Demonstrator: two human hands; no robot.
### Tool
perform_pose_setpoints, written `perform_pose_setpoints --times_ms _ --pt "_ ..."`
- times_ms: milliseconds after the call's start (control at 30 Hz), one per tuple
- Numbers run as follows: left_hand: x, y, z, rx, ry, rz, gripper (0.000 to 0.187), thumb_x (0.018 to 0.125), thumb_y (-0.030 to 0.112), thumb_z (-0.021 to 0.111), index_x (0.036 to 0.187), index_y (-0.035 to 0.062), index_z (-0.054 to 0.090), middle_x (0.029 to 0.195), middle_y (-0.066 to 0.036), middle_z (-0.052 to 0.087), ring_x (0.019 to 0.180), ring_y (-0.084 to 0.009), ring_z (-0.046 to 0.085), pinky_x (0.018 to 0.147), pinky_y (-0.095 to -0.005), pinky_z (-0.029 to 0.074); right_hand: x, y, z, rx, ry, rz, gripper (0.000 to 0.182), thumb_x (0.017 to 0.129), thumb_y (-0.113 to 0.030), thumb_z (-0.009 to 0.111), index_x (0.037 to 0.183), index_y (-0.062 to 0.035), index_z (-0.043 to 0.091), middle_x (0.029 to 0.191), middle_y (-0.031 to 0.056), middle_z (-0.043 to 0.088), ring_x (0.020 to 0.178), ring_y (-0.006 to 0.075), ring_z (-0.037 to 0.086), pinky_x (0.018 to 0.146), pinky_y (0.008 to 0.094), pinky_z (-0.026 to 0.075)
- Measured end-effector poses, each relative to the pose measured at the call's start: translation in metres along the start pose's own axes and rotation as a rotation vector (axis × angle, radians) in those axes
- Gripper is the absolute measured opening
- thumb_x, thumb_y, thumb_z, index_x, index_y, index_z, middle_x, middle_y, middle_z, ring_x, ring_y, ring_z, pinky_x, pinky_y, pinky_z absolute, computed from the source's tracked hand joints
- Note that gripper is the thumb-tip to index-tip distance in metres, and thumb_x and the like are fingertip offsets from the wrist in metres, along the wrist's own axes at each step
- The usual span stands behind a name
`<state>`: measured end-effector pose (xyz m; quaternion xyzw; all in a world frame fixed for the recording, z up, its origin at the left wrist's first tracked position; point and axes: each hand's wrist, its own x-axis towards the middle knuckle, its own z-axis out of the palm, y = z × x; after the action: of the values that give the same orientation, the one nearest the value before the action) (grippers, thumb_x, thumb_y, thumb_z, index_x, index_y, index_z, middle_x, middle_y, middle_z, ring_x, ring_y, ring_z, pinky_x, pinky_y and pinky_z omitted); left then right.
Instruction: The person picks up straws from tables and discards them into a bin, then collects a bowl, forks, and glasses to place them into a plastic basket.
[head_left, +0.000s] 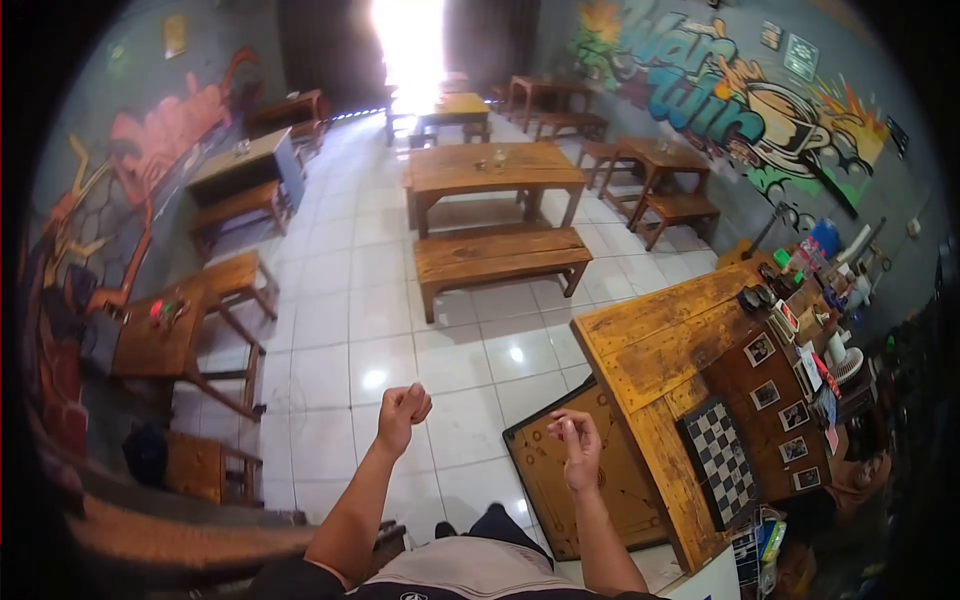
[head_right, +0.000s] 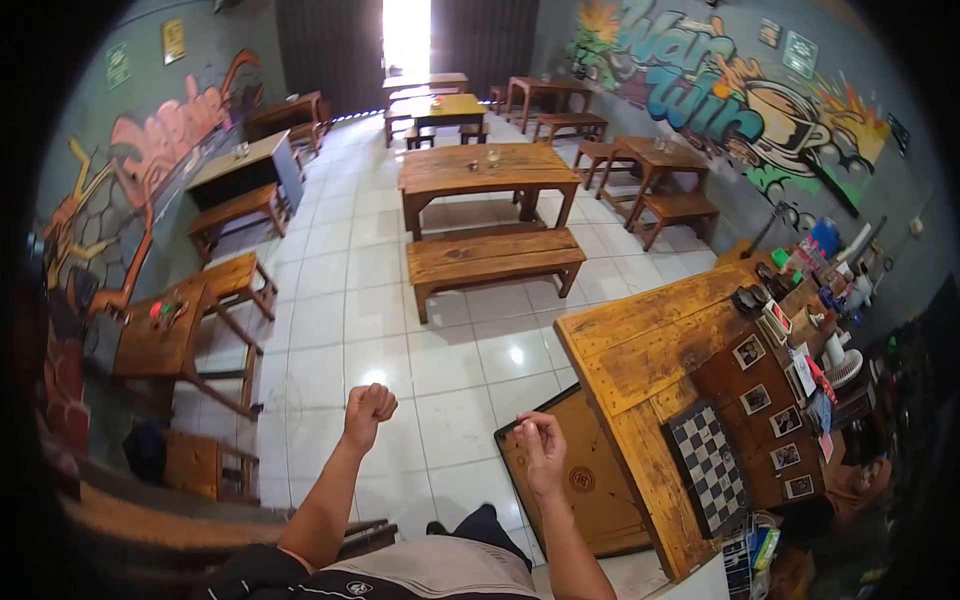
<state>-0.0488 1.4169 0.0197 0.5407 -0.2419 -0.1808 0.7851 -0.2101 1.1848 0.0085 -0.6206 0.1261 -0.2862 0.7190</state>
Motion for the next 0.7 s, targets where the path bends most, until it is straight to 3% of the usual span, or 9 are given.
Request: perform_pose_setpoints --times_ms 167,300,467,533,700 --pt "0.073 -0.040 -0.031 -0.032 0.013 -0.121 0.055 0.100 0.036 0.045 0.053 0.0133 0.027 0.051 0.006 0.024 0.047 -0.0056 0.019 0.044 -0.0261 0.014 0.074 0.043 -0.026 -0.037 0.151 0.079 0.016 0.097 -0.020 0.053 0.096 -0.0044 0.058 0.093 0.0034 0.063 0.076 0.0082 0.055 0.070 0.0220 0.045" --pt "0.129 -0.057 -0.050 0.008 0.096 -0.167 0.055 0.100 0.035 0.046 0.053 0.0130 0.028 0.051 0.006 0.025 0.047 -0.0063 0.019 0.044 -0.0260 0.014 0.154 0.066 -0.020 0.024 0.151 0.151 0.016 0.096 -0.020 0.053 0.092 -0.0051 0.057 0.092 0.0049 0.063 0.075 0.0092 0.057 0.068 0.0228 0.046" --pt "0.189 -0.032 -0.074 0.127 0.166 -0.086 0.051 0.100 0.027 0.047 0.054 0.0121 0.029 0.053 0.007 0.026 0.049 -0.0052 0.021 0.045 -0.0249 0.016 0.267 0.079 0.026 -0.012 -0.102 0.168 0.016 0.096 -0.020 0.052 0.093 -0.0051 0.056 0.096 0.0057 0.063 0.076 0.0100 0.058 0.069 0.0234 0.046" --pt "0.200 -0.029 -0.089 0.150 0.197 -0.013 0.053 0.100 0.037 0.045 0.055 0.0116 0.029 0.052 0.005 0.025 0.048 -0.0060 0.021 0.045 -0.0256 0.015 0.305 0.080 0.058 0.028 -0.219 0.184 0.016 0.096 -0.020 0.053 0.094 -0.0050 0.056 0.096 0.0056 0.063 0.078 0.0103 0.058 0.071 0.0236 0.046" --pt "0.204 -0.030 -0.138 0.147 0.388 0.008 0.053 0.099 0.038 0.046 0.056 0.0130 0.029 0.050 0.005 0.022 0.046 -0.0058 0.018 0.043 -0.0261 0.014 0.366 0.092 0.151 0.058 -0.511 0.174 0.014 0.097 -0.019 0.052 0.097 -0.0058 0.055 0.098 0.0063 0.063 0.082 0.0127 0.058 0.075 0.0276 0.047"
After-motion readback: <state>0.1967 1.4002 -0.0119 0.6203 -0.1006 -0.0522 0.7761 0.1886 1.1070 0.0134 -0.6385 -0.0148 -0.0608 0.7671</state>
